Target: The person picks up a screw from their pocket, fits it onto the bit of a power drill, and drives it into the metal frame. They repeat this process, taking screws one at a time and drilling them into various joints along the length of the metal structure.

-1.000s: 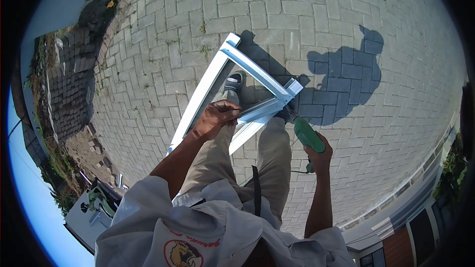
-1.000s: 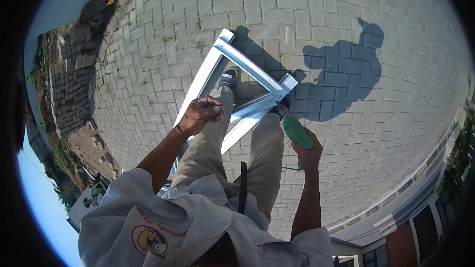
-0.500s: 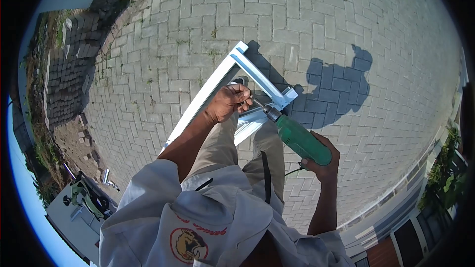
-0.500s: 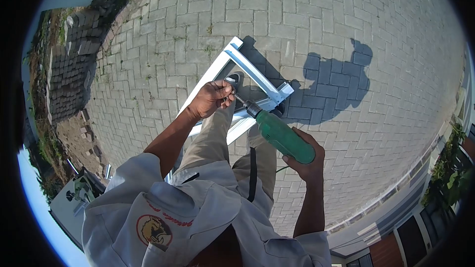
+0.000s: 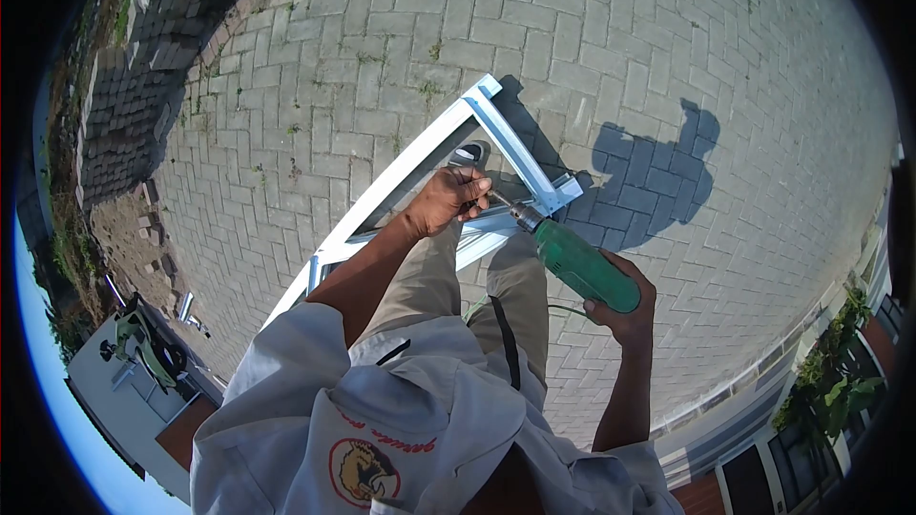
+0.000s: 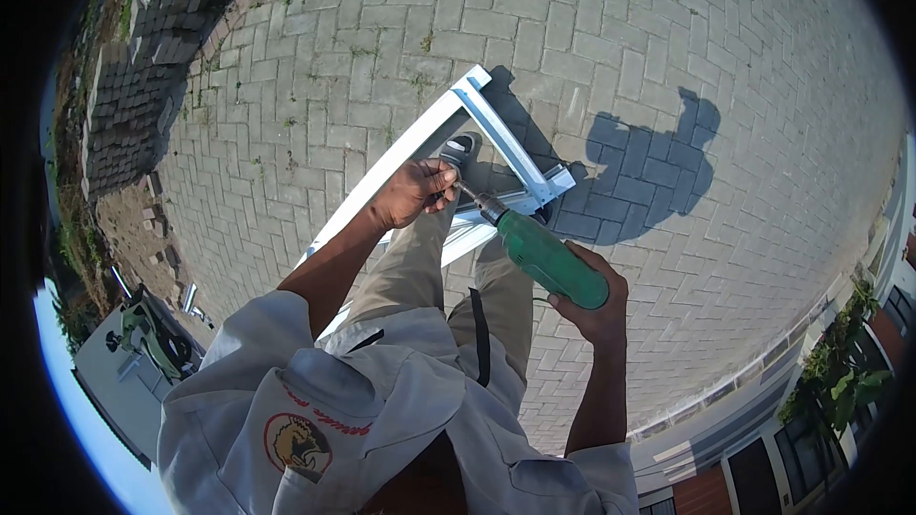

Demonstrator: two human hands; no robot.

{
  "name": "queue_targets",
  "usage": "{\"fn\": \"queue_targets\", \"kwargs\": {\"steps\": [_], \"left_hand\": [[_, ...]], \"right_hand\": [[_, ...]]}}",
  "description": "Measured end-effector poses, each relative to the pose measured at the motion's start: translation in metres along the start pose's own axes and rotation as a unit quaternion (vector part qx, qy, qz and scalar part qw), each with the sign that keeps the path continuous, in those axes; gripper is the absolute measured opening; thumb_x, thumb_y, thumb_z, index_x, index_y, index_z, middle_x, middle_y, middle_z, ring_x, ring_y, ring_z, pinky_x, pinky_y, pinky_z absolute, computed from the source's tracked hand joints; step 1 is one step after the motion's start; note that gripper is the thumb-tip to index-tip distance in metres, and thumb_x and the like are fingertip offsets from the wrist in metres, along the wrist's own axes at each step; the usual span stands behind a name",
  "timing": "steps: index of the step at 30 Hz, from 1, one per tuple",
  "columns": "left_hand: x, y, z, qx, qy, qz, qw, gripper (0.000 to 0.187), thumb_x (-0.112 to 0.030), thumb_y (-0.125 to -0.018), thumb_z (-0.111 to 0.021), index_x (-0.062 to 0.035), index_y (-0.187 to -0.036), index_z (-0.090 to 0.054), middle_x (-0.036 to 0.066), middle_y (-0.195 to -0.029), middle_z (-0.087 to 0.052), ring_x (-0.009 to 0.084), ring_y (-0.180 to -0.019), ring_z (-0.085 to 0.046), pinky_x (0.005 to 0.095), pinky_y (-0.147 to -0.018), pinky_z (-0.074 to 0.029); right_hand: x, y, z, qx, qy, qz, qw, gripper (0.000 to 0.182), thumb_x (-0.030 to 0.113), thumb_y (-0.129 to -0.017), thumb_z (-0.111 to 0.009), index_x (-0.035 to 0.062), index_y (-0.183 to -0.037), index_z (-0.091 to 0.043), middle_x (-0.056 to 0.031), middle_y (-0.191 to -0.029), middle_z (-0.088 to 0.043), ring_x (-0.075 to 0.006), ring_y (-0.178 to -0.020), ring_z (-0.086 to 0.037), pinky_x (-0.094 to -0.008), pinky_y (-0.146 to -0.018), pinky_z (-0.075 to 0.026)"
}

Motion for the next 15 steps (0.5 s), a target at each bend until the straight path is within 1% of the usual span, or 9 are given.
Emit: {"fn": "queue_targets", "kwargs": {"steps": [8,14,15], "left_hand": [[0.000,0.001,0.021,-0.012,0.002,-0.008,1.000,0.034,-0.036,-0.102,-0.068,-0.0046,-0.090,-0.065,0.003,-0.075,-0.066,0.0079,-0.060,-0.057,0.0225,-0.049,-0.041],[-0.003,0.005,0.025,0.026,0.016,0.013,0.999,0.034,-0.037,-0.102,-0.069,-0.0056,-0.089,-0.065,0.002,-0.074,-0.065,0.0079,-0.060,-0.056,0.0224,-0.048,-0.039],[-0.004,0.006,0.022,0.026,0.036,0.021,0.999,0.033,-0.036,-0.102,-0.069,-0.0052,-0.089,-0.064,0.002,-0.073,-0.065,0.0082,-0.058,-0.056,0.0224,-0.047,-0.039]], "right_hand": [[0.012,-0.025,-0.017,0.037,0.016,-0.023,0.999,0.077,0.000,-0.063,-0.084,-0.0027,-0.137,-0.062,-0.0152,-0.125,-0.071,-0.0214,-0.112,-0.069,-0.0349,-0.099,-0.054],[0.021,-0.024,-0.021,0.045,0.027,0.002,0.999,0.076,0.000,-0.064,-0.085,-0.0022,-0.137,-0.062,-0.0155,-0.126,-0.070,-0.0217,-0.115,-0.069,-0.0360,-0.101,-0.054],[0.020,-0.021,-0.019,0.044,0.023,0.005,0.999,0.076,0.000,-0.065,-0.084,-0.0023,-0.137,-0.062,-0.0157,-0.127,-0.070,-0.0218,-0.115,-0.068,-0.0362,-0.101,-0.054]]}}
Point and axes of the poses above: each hand's wrist, its own y-axis away from the middle knuckle, its own z-axis out of the back of the hand, x = y × z, the point moved 5 cm from there along -y, towards the middle knuckle
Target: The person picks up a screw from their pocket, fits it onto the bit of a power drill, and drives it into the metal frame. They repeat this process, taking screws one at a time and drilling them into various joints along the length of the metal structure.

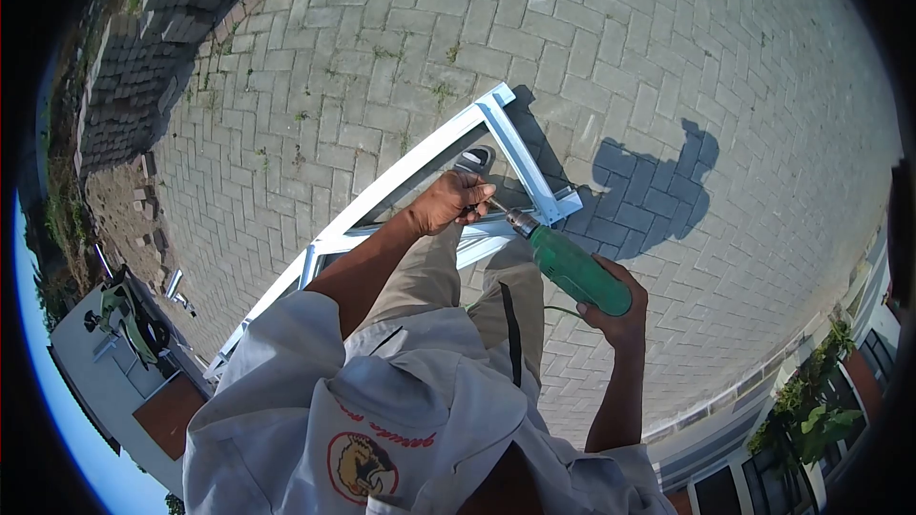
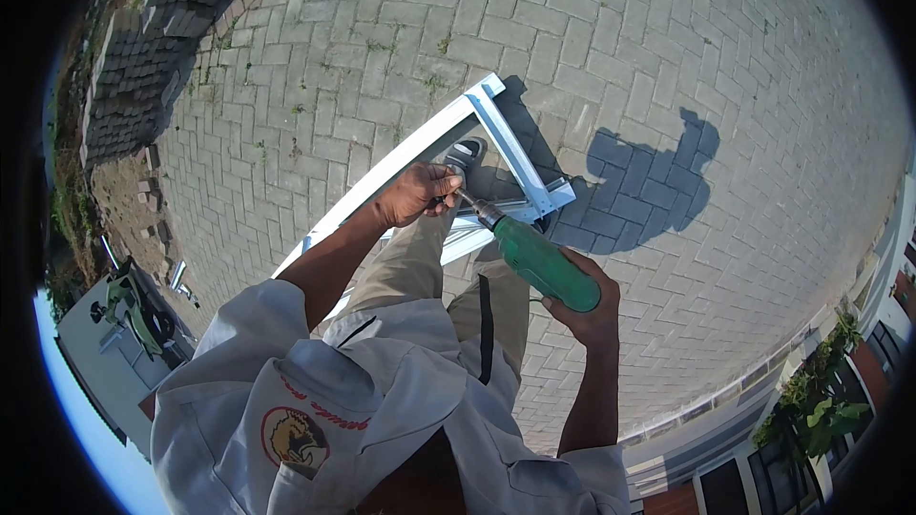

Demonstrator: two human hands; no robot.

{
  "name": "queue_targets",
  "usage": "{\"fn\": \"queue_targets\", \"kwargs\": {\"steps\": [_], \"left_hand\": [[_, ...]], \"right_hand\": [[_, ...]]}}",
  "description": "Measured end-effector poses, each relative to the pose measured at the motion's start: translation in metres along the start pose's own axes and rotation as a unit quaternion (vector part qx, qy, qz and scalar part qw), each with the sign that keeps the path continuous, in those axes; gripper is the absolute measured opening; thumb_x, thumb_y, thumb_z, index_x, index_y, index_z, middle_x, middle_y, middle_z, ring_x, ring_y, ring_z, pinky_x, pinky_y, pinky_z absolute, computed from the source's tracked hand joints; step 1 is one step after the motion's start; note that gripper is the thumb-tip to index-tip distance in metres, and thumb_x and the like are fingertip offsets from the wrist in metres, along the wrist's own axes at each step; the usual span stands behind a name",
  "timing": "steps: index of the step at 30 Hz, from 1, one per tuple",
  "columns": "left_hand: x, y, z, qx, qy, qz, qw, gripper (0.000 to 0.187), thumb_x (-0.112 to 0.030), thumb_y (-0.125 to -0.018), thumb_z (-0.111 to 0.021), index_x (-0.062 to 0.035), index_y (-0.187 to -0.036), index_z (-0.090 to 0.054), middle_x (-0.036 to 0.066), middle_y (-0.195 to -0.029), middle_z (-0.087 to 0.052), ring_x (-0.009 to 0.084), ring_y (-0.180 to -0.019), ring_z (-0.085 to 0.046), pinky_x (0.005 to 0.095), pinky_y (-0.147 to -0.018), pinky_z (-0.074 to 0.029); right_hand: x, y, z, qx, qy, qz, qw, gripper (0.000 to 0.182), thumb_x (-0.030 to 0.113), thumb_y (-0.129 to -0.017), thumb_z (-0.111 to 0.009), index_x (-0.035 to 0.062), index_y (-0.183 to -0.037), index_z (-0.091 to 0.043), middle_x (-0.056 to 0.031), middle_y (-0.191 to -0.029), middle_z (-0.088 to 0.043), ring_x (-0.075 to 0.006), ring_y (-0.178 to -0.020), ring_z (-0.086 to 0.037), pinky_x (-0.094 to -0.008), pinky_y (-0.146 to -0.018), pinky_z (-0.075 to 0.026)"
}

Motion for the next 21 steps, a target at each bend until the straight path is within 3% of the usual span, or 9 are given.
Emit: {"fn": "queue_targets", "kwargs": {"steps": [2,7,11,14,19,21], "left_hand": [[-0.001,0.001,-0.009,0.004,0.036,0.013,0.999,0.032,-0.033,-0.101,-0.071,-0.0044,-0.090,-0.061,0.004,-0.072,-0.065,0.0088,-0.055,-0.057,0.0226,-0.043,-0.038],[0.009,0.019,-0.035,-0.079,0.078,0.008,0.994,0.054,-0.059,-0.095,-0.070,-0.0060,-0.086,-0.065,0.003,-0.069,-0.062,0.0097,-0.054,-0.055,0.0241,-0.045,-0.036],[0.027,0.054,-0.021,-0.190,-0.023,-0.041,0.981,0.046,-0.050,-0.097,-0.071,-0.0064,-0.083,-0.063,0.002,-0.068,-0.057,0.0092,-0.054,-0.050,0.0258,-0.047,-0.036],[0.026,0.085,-0.020,-0.254,-0.125,-0.066,0.957,0.042,-0.042,-0.100,-0.069,-0.0064,-0.079,-0.060,0.001,-0.067,-0.054,0.0093,-0.054,-0.047,0.0278,-0.049,-0.037],[-0.003,0.102,0.000,-0.291,-0.272,-0.078,0.914,0.040,-0.036,-0.098,-0.070,-0.0051,-0.075,-0.060,0.000,-0.064,-0.053,0.0088,-0.053,-0.047,0.0280,-0.048,-0.036],[-0.014,0.099,0.024,-0.276,-0.239,-0.085,0.927,0.039,-0.034,-0.097,-0.072,-0.0046,-0.073,-0.062,0.001,-0.065,-0.055,0.0086,-0.053,-0.048,0.0279,-0.049,-0.037]], "right_hand": [[-0.002,0.009,0.004,-0.008,-0.009,0.009,1.000,0.075,0.000,-0.066,-0.084,-0.0026,-0.137,-0.062,-0.0161,-0.127,-0.070,-0.0219,-0.116,-0.068,-0.0365,-0.101,-0.054],[-0.005,0.046,0.022,-0.053,-0.023,0.036,0.998,0.073,0.002,-0.068,-0.084,-0.0029,-0.137,-0.062,-0.0163,-0.125,-0.071,-0.0211,-0.113,-0.069,-0.0352,-0.100,-0.054],[-0.013,0.066,0.032,-0.106,-0.002,0.103,0.989,0.072,0.003,-0.069,-0.084,-0.0030,-0.137,-0.062,-0.0150,-0.119,-0.074,-0.0196,-0.108,-0.071,-0.0343,-0.096,-0.055],[-0.019,0.066,0.034,-0.121,0.045,0.086,0.988,0.071,0.004,-0.070,-0.084,-0.0024,-0.137,-0.061,-0.0159,-0.116,-0.075,-0.0199,-0.106,-0.072,-0.0341,-0.094,-0.056],[-0.030,0.054,0.022,-0.160,0.109,0.113,0.975,0.071,0.007,-0.071,-0.085,0.0008,-0.137,-0.062,-0.0174,-0.115,-0.075,-0.0229,-0.105,-0.074,-0.0347,-0.093,-0.057],[-0.037,0.047,0.011,-0.181,0.112,0.099,0.972,0.070,0.008,-0.071,-0.085,0.0022,-0.137,-0.062,-0.0172,-0.116,-0.075,-0.0238,-0.104,-0.075,-0.0353,-0.093,-0.057]]}}
Point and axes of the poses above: each hand's wrist, its own y-axis away from the middle knuckle, its own z-axis out of the back of the hand, x = y × z, the point moved 5 cm from there along -y, towards the middle knuckle
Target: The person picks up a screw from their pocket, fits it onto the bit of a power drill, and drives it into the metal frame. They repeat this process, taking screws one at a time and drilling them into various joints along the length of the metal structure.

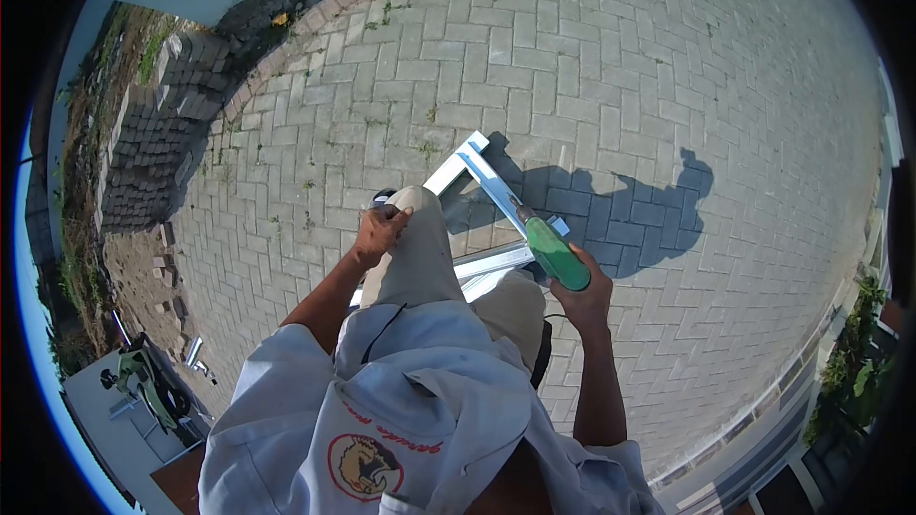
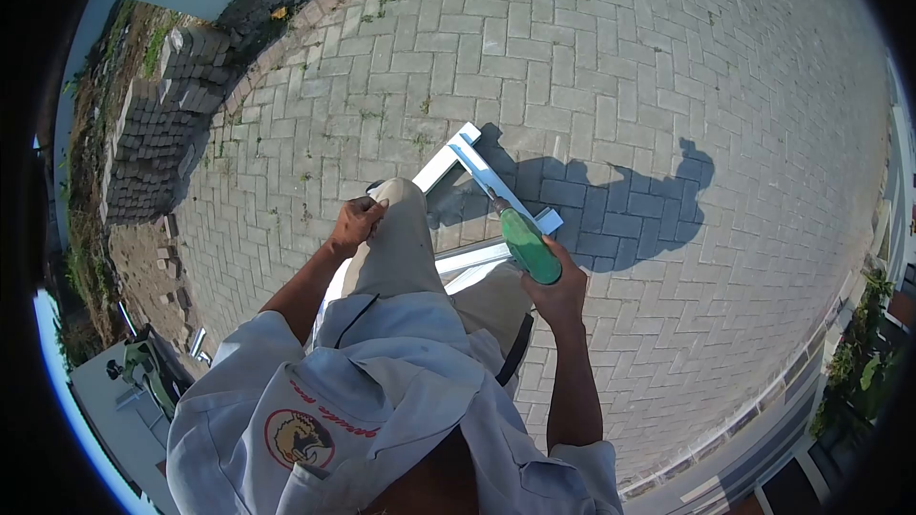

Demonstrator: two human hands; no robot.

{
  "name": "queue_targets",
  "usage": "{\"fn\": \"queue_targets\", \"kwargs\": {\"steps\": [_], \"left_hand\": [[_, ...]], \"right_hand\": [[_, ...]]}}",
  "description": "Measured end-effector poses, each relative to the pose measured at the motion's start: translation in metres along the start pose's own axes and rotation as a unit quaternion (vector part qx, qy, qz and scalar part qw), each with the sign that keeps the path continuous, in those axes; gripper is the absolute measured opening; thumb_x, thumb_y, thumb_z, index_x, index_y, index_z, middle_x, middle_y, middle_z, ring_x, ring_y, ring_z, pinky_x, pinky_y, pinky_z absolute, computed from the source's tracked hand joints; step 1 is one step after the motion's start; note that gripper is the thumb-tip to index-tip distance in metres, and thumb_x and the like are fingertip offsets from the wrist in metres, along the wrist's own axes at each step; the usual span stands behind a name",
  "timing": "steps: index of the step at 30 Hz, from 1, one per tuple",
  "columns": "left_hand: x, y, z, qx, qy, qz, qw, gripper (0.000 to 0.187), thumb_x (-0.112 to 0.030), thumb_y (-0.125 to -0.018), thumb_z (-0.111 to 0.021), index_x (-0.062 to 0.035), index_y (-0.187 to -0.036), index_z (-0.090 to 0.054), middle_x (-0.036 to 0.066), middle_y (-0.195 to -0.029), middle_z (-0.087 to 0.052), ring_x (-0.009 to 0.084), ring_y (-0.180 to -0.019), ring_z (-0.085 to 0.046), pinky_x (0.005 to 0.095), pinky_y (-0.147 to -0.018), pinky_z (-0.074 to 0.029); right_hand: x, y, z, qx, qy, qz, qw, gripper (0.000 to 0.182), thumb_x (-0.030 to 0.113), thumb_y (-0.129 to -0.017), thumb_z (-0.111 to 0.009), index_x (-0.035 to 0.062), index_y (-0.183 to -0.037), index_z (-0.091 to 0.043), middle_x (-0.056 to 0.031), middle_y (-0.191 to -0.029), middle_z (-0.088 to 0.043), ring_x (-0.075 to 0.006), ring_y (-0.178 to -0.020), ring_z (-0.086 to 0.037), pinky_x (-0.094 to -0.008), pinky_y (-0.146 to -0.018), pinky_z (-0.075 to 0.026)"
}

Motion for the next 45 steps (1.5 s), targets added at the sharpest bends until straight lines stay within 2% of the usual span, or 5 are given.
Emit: {"fn": "queue_targets", "kwargs": {"steps": [6,11,22,37,45], "left_hand": [[0.005,-0.079,0.088,0.138,0.052,0.019,0.989,0.016,-0.016,-0.094,-0.068,-0.0003,-0.096,-0.066,0.004,-0.078,-0.063,0.0112,-0.063,-0.058,0.0271,-0.052,-0.043],[-0.021,-0.145,0.177,0.271,0.042,0.014,0.961,0.028,-0.011,-0.095,-0.058,0.0060,-0.116,-0.067,0.007,-0.089,-0.068,0.0128,-0.071,-0.064,0.0263,-0.058,-0.051],[-0.045,-0.205,0.311,0.218,0.009,0.024,0.976,0.033,-0.024,-0.104,-0.060,0.0041,-0.118,-0.071,0.004,-0.080,-0.066,0.0098,-0.063,-0.060,0.0245,-0.054,-0.046],[0.115,-0.204,0.215,0.156,0.094,0.192,0.964,0.039,-0.011,-0.100,-0.059,0.0052,-0.135,-0.053,0.011,-0.091,-0.072,0.0111,-0.069,-0.062,0.0252,-0.061,-0.051],[0.165,-0.176,0.204,0.177,0.135,0.342,0.913,0.029,-0.006,-0.101,-0.061,0.0045,-0.128,-0.056,0.013,-0.097,-0.073,0.0144,-0.075,-0.068,0.0258,-0.064,-0.055]], "right_hand": [[0.009,-0.037,-0.061,-0.031,0.056,-0.060,0.996,0.071,0.009,-0.070,-0.086,0.0044,-0.137,-0.063,-0.0177,-0.117,-0.075,-0.0275,-0.104,-0.075,-0.0384,-0.093,-0.058],[0.062,-0.071,-0.112,-0.058,0.150,-0.139,0.977,0.072,0.009,-0.069,-0.085,0.0058,-0.137,-0.063,-0.0192,-0.119,-0.073,-0.0335,-0.108,-0.073,-0.0422,-0.093,-0.058],[0.157,-0.127,-0.161,-0.101,0.250,-0.172,0.947,0.066,0.016,-0.070,-0.083,0.0117,-0.133,-0.066,-0.0186,-0.107,-0.075,-0.0381,-0.099,-0.073,-0.0463,-0.086,-0.058],[-0.145,-0.273,-0.394,-0.066,0.176,-0.218,0.958,0.069,0.025,-0.072,-0.084,0.0129,-0.136,-0.061,-0.0208,-0.110,-0.072,-0.0417,-0.104,-0.070,-0.0518,-0.091,-0.055],[-0.206,-0.306,-0.425,-0.029,0.192,-0.249,0.949,0.069,0.027,-0.073,-0.083,0.0159,-0.137,-0.060,-0.0191,-0.106,-0.073,-0.0422,-0.103,-0.070,-0.0540,-0.089,-0.056]]}}
Point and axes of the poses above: each hand's wrist, its own y-axis away from the middle knuckle, its own z-axis out of the back of the hand, x = y × z, the point moved 5 cm from there along -y, towards the middle knuckle
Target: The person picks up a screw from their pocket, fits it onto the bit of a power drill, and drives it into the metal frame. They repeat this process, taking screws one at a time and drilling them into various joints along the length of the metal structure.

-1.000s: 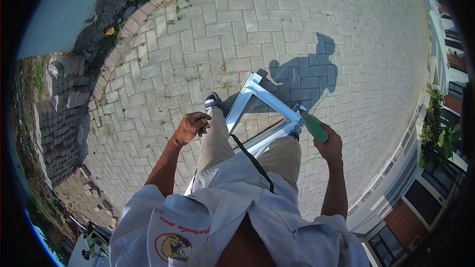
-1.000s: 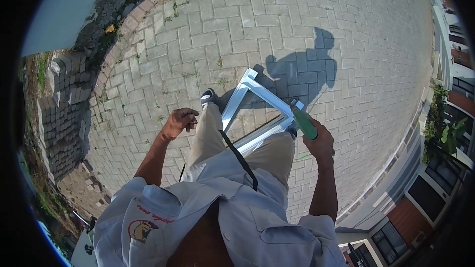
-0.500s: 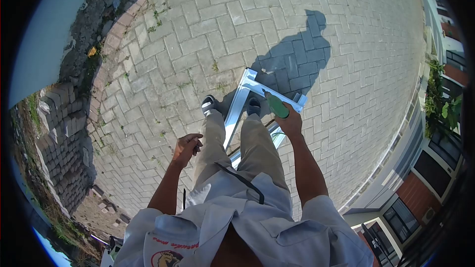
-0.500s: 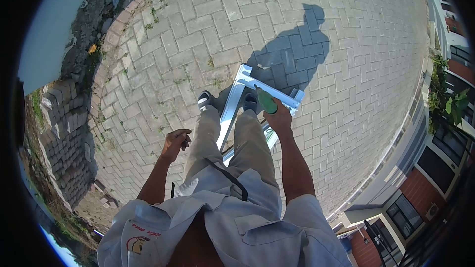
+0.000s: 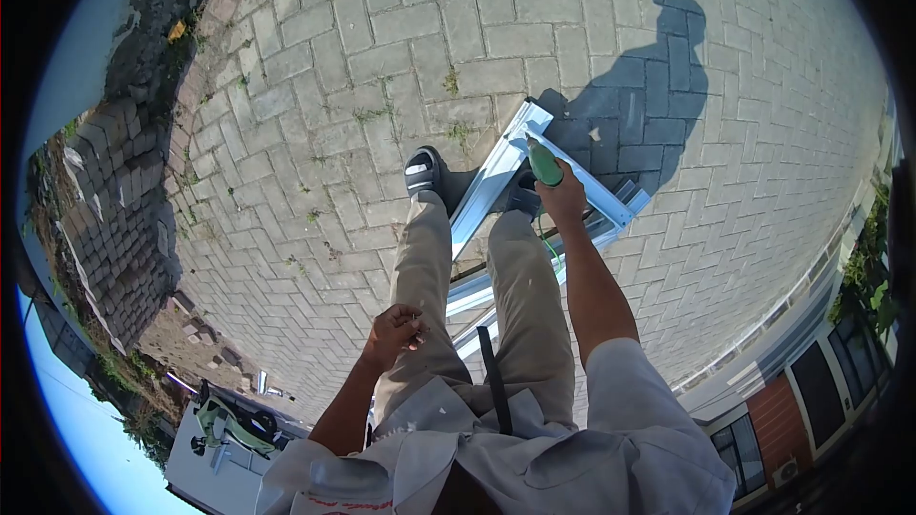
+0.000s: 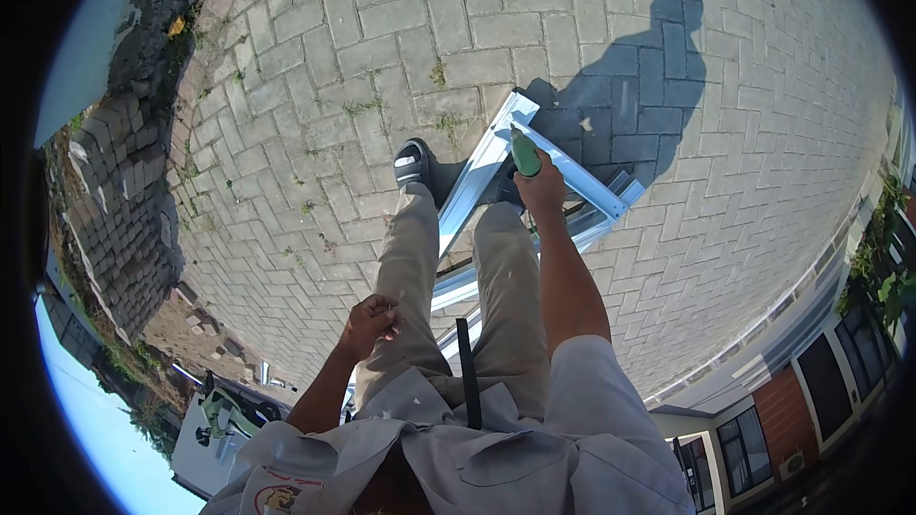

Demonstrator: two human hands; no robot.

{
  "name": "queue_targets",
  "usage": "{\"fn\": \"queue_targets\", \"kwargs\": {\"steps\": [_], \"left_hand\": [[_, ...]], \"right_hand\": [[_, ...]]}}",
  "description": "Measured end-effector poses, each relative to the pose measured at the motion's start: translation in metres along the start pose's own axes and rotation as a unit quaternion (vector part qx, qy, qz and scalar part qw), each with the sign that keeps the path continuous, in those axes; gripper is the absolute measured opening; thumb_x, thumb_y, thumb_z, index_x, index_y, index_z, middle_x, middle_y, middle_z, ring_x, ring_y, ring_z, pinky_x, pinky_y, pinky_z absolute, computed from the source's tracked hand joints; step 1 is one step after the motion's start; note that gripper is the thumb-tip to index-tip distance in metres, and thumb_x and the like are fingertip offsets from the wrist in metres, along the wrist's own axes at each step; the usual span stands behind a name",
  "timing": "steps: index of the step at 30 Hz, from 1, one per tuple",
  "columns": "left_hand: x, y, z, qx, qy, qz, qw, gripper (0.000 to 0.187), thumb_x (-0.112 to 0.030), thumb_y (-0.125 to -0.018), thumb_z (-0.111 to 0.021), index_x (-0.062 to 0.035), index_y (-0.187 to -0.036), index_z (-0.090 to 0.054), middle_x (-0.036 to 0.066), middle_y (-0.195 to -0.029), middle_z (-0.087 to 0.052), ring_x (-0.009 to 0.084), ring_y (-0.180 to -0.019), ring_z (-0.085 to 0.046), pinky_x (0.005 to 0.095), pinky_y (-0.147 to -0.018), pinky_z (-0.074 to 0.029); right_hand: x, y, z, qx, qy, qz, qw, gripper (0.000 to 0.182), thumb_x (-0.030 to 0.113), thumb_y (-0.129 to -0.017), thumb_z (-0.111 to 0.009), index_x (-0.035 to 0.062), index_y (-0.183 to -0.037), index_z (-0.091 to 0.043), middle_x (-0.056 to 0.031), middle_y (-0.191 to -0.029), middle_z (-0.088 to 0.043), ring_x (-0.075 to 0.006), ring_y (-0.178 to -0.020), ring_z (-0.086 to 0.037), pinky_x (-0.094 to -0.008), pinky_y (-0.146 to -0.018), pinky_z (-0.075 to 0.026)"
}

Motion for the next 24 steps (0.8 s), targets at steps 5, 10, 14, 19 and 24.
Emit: {"fn": "queue_targets", "kwargs": {"steps": [5,10,14,19,24], "left_hand": [[-0.024,-0.001,-0.002,0.000,-0.013,-0.026,1.000,0.026,-0.005,-0.099,-0.065,0.0046,-0.122,-0.057,0.014,-0.095,-0.074,0.0152,-0.074,-0.069,0.0269,-0.063,-0.056],[-0.040,-0.011,-0.008,0.034,0.026,-0.043,0.998,0.018,-0.009,-0.097,-0.071,-0.0010,-0.110,-0.061,0.014,-0.088,-0.073,0.0161,-0.071,-0.070,0.0280,-0.062,-0.056],[-0.063,-0.013,-0.020,0.051,0.068,-0.044,0.995,0.014,-0.008,-0.096,-0.072,-0.0021,-0.102,-0.061,0.012,-0.085,-0.073,0.0147,-0.068,-0.068,0.0279,-0.062,-0.055],[-0.084,-0.010,-0.030,0.050,0.045,-0.089,0.994,0.012,-0.010,-0.097,-0.072,-0.0007,-0.097,-0.064,0.010,-0.084,-0.072,0.0134,-0.068,-0.066,0.0280,-0.064,-0.054],[-0.100,-0.003,-0.034,0.021,0.020,-0.108,0.994,0.015,-0.013,-0.098,-0.071,0.0011,-0.100,-0.068,0.008,-0.084,-0.072,0.0124,-0.071,-0.066,0.0278,-0.066,-0.054]], "right_hand": [[-0.002,-0.010,-0.004,0.014,0.003,-0.020,1.000,0.069,0.027,-0.074,-0.083,0.0148,-0.137,-0.059,-0.0197,-0.110,-0.074,-0.0423,-0.105,-0.070,-0.0538,-0.090,-0.056],[0.022,-0.020,-0.004,0.067,0.087,-0.030,0.994,0.069,0.030,-0.077,-0.079,0.0137,-0.140,-0.056,-0.0206,-0.112,-0.074,-0.0426,-0.103,-0.071,-0.0541,-0.090,-0.057],[0.039,-0.032,-0.005,0.098,0.148,-0.053,0.983,0.070,0.032,-0.077,-0.078,0.0160,-0.141,-0.057,-0.0189,-0.110,-0.075,-0.0412,-0.105,-0.071,-0.0509,-0.090,-0.057],[0.046,-0.041,0.002,0.118,0.158,-0.037,0.980,0.068,0.033,-0.079,-0.076,0.0157,-0.141,-0.055,-0.0209,-0.112,-0.074,-0.0408,-0.105,-0.072,-0.0525,-0.092,-0.057],[0.043,-0.042,0.001,0.116,0.160,-0.025,0.980,0.066,0.033,-0.077,-0.077,0.0163,-0.138,-0.058,-0.0202,-0.112,-0.074,-0.0415,-0.105,-0.071,-0.0519,-0.091,-0.057]]}}
Point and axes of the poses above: each hand's wrist, its own y-axis away from the middle knuckle, its own z-axis out of the back of the hand, x = y × z, the point moved 5 cm from there along -y, towards the middle knuckle
